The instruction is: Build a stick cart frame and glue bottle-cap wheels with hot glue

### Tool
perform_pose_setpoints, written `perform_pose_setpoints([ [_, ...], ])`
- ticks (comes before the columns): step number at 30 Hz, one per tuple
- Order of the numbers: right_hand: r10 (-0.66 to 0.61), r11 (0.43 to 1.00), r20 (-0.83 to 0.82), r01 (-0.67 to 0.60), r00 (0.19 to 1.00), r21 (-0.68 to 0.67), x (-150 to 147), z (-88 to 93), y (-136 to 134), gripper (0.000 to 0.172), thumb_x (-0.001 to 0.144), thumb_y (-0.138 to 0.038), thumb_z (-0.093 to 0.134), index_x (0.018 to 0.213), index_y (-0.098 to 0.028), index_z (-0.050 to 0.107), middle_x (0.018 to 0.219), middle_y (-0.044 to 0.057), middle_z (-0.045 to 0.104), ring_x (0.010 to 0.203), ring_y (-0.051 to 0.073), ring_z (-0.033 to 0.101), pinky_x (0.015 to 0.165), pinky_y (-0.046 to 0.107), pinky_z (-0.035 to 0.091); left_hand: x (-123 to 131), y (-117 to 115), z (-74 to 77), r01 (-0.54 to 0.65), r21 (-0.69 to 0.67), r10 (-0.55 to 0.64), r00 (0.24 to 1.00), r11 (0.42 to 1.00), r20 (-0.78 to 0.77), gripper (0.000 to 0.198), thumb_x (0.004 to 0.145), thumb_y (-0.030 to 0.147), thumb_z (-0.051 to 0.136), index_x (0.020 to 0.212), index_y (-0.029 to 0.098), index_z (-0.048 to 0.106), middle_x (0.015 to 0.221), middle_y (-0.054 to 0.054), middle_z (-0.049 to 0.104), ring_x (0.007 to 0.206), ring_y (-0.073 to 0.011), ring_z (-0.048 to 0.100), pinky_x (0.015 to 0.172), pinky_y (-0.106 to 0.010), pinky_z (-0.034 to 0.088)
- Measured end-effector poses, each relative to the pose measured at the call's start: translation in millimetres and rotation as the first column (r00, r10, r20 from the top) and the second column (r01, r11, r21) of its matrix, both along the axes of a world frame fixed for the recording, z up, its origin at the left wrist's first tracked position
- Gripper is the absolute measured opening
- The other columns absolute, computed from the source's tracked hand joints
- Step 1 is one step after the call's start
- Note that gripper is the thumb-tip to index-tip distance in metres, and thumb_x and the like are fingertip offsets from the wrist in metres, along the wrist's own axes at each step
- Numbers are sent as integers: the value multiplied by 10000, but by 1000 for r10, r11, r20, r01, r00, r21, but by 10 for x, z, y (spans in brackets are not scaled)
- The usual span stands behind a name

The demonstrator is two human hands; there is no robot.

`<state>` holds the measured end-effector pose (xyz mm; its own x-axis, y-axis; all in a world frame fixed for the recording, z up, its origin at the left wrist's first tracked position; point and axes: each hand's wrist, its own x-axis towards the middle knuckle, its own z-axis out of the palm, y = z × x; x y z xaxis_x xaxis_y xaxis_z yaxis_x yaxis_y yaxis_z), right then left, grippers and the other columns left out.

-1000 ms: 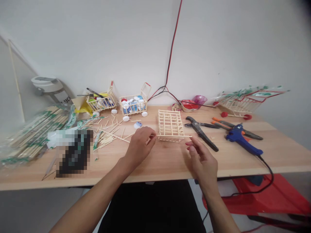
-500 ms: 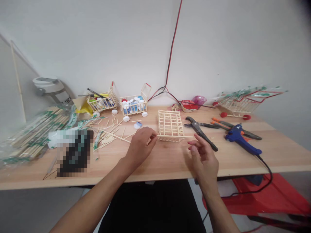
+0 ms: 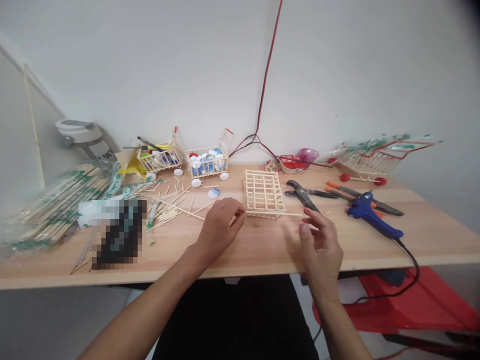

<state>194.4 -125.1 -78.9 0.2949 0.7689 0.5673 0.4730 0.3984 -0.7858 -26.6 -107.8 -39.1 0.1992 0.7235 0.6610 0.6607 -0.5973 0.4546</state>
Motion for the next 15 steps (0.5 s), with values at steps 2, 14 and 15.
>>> perform_pose_setpoints([
  [2, 24, 998, 146, -33, 989, 57, -30, 80, -30, 288, 934, -318, 559, 1198, -241, 645, 1216, 97, 626, 1086, 238, 593, 893, 413, 490, -9, -8, 3, -2, -5, 2, 1000, 1000, -13, 104, 885, 114, 590, 820, 190, 564, 753, 11, 609, 696, -128, 544, 676, -262, 429],
  [14, 23, 990, 535, -93, 844, 104, -260, 371, -65, 240, 942, -331, 573, 1156, -302, 678, 1167, 55, 695, 1142, 272, 591, 1018, 474, 368, 9, -102, 31, 23, 30, -20, 995, 999, -96, 109, 922, 142, 551, 821, 183, 541, 773, -9, 601, 751, -152, 537, 709, -283, 422],
  [15, 56, 988, 562, -127, 825, 88, -296, 367, -54, 227, 940, -330, 581, 1140, -292, 682, 1143, 51, 711, 1118, 265, 609, 1000, 460, 366, 19, -110, 34, 29, 31, -25, 995, 999, -101, 114, 924, 145, 551, 817, 181, 538, 774, -11, 599, 756, -154, 536, 712, -284, 422],
])
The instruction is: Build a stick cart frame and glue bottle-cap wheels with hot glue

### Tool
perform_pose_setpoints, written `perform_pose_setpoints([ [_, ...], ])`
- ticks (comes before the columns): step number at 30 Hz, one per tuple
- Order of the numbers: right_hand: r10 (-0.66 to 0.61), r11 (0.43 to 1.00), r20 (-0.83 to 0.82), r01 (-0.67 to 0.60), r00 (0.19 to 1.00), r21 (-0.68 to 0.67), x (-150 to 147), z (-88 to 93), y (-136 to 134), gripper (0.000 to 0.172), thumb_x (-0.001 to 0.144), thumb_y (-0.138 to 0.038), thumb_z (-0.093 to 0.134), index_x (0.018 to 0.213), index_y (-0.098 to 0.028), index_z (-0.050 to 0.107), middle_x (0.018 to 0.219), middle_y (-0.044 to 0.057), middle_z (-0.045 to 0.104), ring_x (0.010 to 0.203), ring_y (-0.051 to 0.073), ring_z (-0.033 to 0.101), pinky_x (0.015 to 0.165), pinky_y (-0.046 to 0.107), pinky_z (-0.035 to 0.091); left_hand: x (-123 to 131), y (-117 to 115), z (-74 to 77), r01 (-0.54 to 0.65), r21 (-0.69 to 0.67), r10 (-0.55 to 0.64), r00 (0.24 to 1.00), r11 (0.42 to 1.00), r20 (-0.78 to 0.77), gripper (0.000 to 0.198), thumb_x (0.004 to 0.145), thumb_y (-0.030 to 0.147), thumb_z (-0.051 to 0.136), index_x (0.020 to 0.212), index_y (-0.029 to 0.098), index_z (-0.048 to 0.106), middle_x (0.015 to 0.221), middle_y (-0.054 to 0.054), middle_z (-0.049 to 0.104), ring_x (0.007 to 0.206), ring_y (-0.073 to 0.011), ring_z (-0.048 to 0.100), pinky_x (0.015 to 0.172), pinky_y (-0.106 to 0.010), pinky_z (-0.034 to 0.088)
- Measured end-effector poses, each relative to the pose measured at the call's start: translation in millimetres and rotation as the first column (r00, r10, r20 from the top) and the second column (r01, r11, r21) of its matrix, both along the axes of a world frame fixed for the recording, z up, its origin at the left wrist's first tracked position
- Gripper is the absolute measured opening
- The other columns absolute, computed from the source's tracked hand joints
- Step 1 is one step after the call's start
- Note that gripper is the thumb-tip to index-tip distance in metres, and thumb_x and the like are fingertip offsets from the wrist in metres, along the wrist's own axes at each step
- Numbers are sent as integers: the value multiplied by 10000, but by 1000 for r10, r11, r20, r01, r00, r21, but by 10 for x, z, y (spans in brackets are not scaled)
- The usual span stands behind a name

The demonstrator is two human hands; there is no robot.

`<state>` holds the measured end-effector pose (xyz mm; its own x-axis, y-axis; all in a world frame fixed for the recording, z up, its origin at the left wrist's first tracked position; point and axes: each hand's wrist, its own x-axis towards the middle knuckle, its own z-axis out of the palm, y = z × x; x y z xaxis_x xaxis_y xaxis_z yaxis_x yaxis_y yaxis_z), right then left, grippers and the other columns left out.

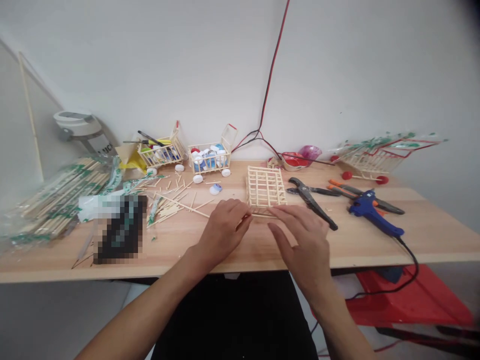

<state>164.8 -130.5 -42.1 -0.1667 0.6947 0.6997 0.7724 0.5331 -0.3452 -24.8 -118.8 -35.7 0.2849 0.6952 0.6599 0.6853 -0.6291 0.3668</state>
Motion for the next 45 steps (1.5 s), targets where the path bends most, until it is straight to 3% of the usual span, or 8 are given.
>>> perform_pose_setpoints([
  [14, 118, 991, 79, -112, 990, -75, -177, -94, 59, 154, 956, -277, 579, 1027, -237, 710, 957, 21, 771, 844, 175, 689, 779, 338, 380, -12, -58, -9, 23, -53, -27, 998, 998, -64, 112, 938, 163, 526, 827, 183, 531, 805, -15, 618, 786, -169, 552, 722, -294, 424],
  [27, 172, 946, -67, -184, 983, -267, -202, -170, -8, 194, 952, -289, 556, 868, -201, 706, 711, 6, 640, 652, 133, 564, 616, 247, 397, -121, -43, 57, 110, -153, -136, 976, 982, -169, 117, 920, 153, 549, 805, 168, 551, 827, -27, 623, 809, -183, 546, 759, -321, 415],
  [30, 147, 931, -151, -188, 978, -313, -207, -193, -13, 190, 942, -307, 574, 888, -201, 722, 681, -8, 620, 589, 119, 506, 589, 248, 388, -124, -67, 77, 95, -105, -104, 991, 990, -84, 19, 912, 184, 585, 912, 171, 598, 924, -51, 651, 934, -211, 558, 863, -359, 433],
  [33, 108, 925, -244, -188, 964, -332, -203, -205, -15, 178, 928, -308, 590, 896, -202, 730, 732, -3, 667, 586, 113, 520, 584, 244, 404, -114, -141, 63, -25, -52, 33, 987, 998, 160, 287, 870, 174, 646, 1150, 195, 588, 1156, -84, 632, 1101, -231, 543, 992, -401, 417],
  [35, 86, 919, -299, -191, 951, -345, -205, -212, -18, 183, 922, -316, 595, 888, -200, 732, 764, 5, 693, 608, 119, 555, 589, 245, 422, -91, -209, 23, -83, -138, 128, 924, 987, 359, 328, 852, 170, 664, 1167, 211, 586, 1162, -75, 625, 1062, -211, 569, 963, -379, 447],
  [37, 73, 908, -335, -202, 939, -368, -215, -222, -23, 194, 917, -329, 597, 894, -196, 736, 788, 16, 710, 644, 133, 593, 607, 250, 444, -51, -270, -29, 6, -309, 175, 813, 951, 556, 311, 851, 189, 664, 1152, 209, 589, 1047, -52, 640, 944, -173, 602, 882, -329, 485],
  [42, 45, 879, -433, -242, 900, -412, -287, -239, -54, 220, 913, -349, 591, 881, -188, 737, 846, 38, 736, 739, 160, 656, 652, 254, 481, 59, -322, -97, 257, -438, 319, 399, 861, 860, 542, 787, 249, 733, 1284, 224, 517, 969, -18, 631, 803, -119, 610, 758, -251, 497],
  [45, 51, 872, -483, -274, 874, -405, -349, -228, -86, 204, 907, -335, 598, 874, -188, 736, 842, 32, 737, 758, 157, 665, 664, 241, 490, 96, -324, -111, 316, -478, 365, 355, 819, 861, 388, 760, 265, 752, 1124, 189, 641, 894, -11, 643, 736, -104, 579, 716, -231, 470],
])
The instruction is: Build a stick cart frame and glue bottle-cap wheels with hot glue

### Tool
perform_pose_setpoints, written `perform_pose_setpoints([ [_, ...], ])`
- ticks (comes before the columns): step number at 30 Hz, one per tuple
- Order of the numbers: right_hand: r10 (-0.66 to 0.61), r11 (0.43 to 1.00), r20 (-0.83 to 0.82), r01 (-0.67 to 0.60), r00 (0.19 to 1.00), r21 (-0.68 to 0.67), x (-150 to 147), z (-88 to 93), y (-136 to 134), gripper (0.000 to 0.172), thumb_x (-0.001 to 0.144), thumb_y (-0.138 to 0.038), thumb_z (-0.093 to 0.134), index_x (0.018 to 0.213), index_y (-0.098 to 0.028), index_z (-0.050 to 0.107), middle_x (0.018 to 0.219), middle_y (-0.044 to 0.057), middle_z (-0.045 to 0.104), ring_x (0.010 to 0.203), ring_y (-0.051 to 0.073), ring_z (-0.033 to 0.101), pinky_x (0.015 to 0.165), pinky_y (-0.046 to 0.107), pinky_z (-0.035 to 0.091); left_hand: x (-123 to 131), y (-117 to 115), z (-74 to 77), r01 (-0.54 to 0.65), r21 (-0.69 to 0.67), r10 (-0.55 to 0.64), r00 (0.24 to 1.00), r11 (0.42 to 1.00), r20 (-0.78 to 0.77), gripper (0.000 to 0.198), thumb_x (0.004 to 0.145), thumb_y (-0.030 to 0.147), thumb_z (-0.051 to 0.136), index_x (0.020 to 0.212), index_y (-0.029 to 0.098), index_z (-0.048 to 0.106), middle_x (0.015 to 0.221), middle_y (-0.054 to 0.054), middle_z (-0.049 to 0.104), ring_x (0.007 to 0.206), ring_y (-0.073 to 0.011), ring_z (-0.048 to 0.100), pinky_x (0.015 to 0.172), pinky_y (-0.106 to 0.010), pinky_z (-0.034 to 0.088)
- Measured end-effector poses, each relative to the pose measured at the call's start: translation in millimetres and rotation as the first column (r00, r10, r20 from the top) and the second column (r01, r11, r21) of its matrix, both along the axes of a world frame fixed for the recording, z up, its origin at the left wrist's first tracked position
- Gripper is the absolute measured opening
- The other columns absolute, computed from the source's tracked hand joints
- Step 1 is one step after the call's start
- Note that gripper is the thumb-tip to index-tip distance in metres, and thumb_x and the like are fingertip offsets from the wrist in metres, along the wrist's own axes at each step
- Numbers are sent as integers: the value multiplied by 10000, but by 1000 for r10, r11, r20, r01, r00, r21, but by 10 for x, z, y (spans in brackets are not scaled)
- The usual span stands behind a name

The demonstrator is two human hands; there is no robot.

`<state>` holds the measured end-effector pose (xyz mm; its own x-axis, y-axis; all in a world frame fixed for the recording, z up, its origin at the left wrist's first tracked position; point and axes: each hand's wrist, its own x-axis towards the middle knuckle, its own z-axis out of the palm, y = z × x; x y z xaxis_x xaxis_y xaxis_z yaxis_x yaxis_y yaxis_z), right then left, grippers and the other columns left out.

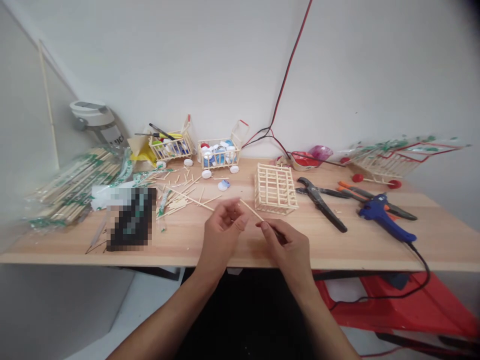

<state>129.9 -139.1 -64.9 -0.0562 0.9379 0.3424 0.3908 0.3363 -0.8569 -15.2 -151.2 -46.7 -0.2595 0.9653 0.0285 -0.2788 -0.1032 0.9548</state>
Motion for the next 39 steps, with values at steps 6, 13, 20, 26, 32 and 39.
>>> perform_pose_setpoints([
  [6, 55, 998, -67, -56, 996, -14, -93, -8, -45, 168, 909, -303, 598, 876, -199, 725, 848, 14, 730, 784, 148, 669, 718, 231, 505, 55, -43, -94, 115, 8, -114, 991, 993, -73, 100, 784, 255, 729, 797, 157, 741, 824, -24, 660, 763, -117, 560, 732, -226, 433],
  [13, 55, 995, -54, -59, 997, -75, -134, -4, -93, 194, 923, -332, 566, 865, -198, 693, 785, 1, 697, 741, 143, 646, 693, 226, 493, 81, -21, -162, 234, -145, -172, 922, 961, 347, 200, 668, 275, 831, 744, 135, 709, 707, -6, 632, 653, -84, 527, 670, -211, 410],
  [20, 24, 995, 19, -22, 1000, -93, -180, 29, -140, 202, 950, -351, 513, 863, -213, 633, 728, -17, 654, 665, 132, 609, 631, 223, 461, 126, -29, -158, 249, -169, -144, 871, 954, 470, 203, 636, 227, 839, 755, 127, 709, 689, -3, 627, 594, -67, 505, 660, -220, 439],
  [26, 26, 996, 131, -14, 991, -93, -189, 27, -191, 235, 983, -345, 440, 875, -219, 606, 694, -16, 637, 613, 139, 598, 591, 238, 421, 109, -40, -127, 215, -173, -124, 896, 961, 426, 223, 641, 250, 843, 771, 129, 708, 659, 7, 619, 603, -82, 556, 629, -209, 454],
  [32, 53, 994, 150, -38, 987, -101, -210, 49, -194, 268, 988, -358, 433, 858, -221, 622, 690, -16, 642, 600, 134, 589, 579, 237, 406, 61, -43, -94, 228, -163, -165, 931, 960, 327, 243, 678, 299, 836, 749, 128, 678, 657, 14, 605, 575, -71, 540, 587, -199, 446],
  [39, 139, 983, 132, -121, 981, -138, -196, 58, -248, 264, 982, -388, 440, 966, -220, 644, 815, 9, 712, 694, 146, 661, 637, 237, 469, 25, -21, -47, 246, -185, -164, 913, 951, 373, 251, 690, 282, 822, 760, 130, 635, 673, 21, 603, 582, -60, 546, 587, -173, 436],
])
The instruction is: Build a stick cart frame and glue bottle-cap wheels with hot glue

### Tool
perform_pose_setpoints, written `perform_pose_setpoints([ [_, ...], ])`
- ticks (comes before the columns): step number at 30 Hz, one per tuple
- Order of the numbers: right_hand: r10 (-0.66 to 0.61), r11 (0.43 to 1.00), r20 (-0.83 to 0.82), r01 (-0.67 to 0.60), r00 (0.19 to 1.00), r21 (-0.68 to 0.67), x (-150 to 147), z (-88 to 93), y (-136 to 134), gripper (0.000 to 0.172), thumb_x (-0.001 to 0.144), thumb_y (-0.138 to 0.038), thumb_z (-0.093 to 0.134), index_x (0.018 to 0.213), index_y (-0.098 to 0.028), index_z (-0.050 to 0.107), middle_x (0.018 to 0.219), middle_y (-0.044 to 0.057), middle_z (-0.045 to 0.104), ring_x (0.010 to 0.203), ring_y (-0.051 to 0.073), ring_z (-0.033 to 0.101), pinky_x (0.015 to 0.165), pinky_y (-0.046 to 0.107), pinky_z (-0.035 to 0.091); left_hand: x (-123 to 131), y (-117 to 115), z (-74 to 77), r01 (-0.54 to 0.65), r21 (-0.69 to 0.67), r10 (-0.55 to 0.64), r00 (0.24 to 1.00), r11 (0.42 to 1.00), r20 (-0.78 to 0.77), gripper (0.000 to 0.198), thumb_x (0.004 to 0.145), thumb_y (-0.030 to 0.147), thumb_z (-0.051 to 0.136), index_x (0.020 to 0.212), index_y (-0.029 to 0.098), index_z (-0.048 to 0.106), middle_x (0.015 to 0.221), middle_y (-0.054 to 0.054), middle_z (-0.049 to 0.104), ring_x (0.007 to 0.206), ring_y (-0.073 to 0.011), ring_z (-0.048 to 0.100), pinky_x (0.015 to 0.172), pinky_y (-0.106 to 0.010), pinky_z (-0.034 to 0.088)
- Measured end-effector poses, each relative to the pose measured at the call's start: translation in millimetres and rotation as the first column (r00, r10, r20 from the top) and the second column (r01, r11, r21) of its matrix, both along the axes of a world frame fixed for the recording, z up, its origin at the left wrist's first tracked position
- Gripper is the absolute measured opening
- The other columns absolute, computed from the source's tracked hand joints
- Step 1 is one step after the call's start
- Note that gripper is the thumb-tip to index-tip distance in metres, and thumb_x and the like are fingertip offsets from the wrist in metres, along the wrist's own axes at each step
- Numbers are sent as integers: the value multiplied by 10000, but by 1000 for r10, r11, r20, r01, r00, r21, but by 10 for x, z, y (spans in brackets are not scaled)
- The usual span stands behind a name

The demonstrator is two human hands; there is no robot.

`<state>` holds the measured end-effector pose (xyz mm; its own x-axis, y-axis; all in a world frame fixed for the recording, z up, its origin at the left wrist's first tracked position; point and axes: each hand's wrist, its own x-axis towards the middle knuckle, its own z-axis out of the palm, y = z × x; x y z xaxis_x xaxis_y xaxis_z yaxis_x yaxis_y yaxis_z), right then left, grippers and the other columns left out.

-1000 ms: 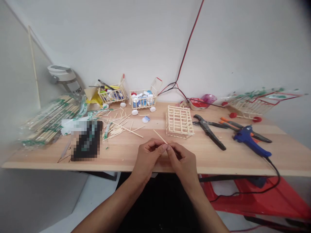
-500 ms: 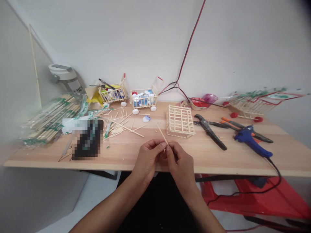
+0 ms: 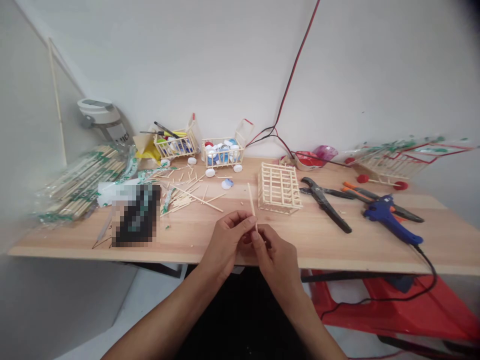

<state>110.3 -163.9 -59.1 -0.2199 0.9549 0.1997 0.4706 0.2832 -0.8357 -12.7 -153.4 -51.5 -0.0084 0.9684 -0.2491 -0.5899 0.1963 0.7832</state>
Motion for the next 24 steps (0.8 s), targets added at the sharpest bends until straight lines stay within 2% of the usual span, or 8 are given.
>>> perform_pose_setpoints([
  [3, -22, 999, 5, 21, 1000, 33, 152, -20, 7, 254, 969, -383, 465, 1006, -222, 658, 883, 22, 737, 756, 153, 685, 661, 235, 495, -69, 51, 34, 15, 72, -16, 1000, 997, 18, 240, 732, 290, 786, 770, 136, 606, 704, 4, 629, 643, -79, 584, 659, -189, 471],
  [6, -148, 987, 51, 145, 988, 68, 397, -13, 88, 277, 954, -424, 488, 987, -218, 669, 854, 26, 743, 698, 157, 678, 563, 231, 476, -175, 107, 77, 49, 114, -49, 999, 992, -4, 249, 762, 317, 755, 789, 151, 572, 691, 3, 627, 616, -91, 585, 639, -211, 484],
  [9, -283, 950, 83, 267, 956, 162, 667, 58, 259, 316, 944, -464, 493, 970, -213, 683, 862, 37, 745, 661, 159, 667, 542, 240, 468, -285, 164, 100, 50, 122, -42, 997, 991, -66, 257, 761, 315, 747, 785, 160, 542, 641, 31, 576, 492, -56, 478, 476, -171, 378],
  [13, -382, 900, 228, 304, 895, 313, 1015, 170, 630, 313, 927, -441, 507, 1018, -203, 688, 941, 68, 747, 741, 194, 683, 650, 291, 510, -387, 227, 65, -11, 117, 23, 995, 993, -102, 283, 741, 315, 757, 801, 165, 525, 626, 48, 549, 433, -26, 394, 403, -137, 236],
  [16, -429, 893, 513, 265, 743, 363, 1267, 159, 938, 305, 895, -338, 535, 1091, -144, 666, 1071, 152, 716, 953, 282, 672, 791, 384, 512, -433, 241, 8, -35, 114, 48, 992, 993, -117, 286, 741, 315, 758, 804, 157, 528, 628, 49, 552, 416, -13, 367, 394, -130, 211],
  [18, -422, 905, 700, 314, 576, 287, 1400, 104, 1094, 357, 889, -314, 557, 1171, -109, 633, 1097, 198, 695, 1018, 335, 650, 823, 430, 495, -459, 237, -26, -34, 105, 46, 992, 994, -119, 287, 742, 318, 757, 800, 152, 530, 630, 49, 552, 410, -8, 353, 389, -128, 200],
  [20, -387, 902, 792, 372, 472, 219, 1480, 39, 1191, 376, 903, -315, 547, 1197, -91, 614, 1095, 229, 681, 1019, 359, 648, 805, 439, 486, -482, 232, -51, -27, 94, 38, 993, 995, -110, 291, 743, 319, 755, 789, 150, 523, 632, 49, 550, 407, -6, 347, 386, -128, 193],
  [24, -353, 909, 806, 379, 475, 175, 1497, -63, 1270, 325, 910, -274, 512, 1161, -94, 613, 1030, 220, 691, 945, 328, 677, 766, 401, 475, -506, 244, -70, -33, 100, 41, 996, 994, -80, 284, 747, 302, 749, 794, 149, 515, 637, 54, 547, 409, -1, 350, 394, -124, 194],
])
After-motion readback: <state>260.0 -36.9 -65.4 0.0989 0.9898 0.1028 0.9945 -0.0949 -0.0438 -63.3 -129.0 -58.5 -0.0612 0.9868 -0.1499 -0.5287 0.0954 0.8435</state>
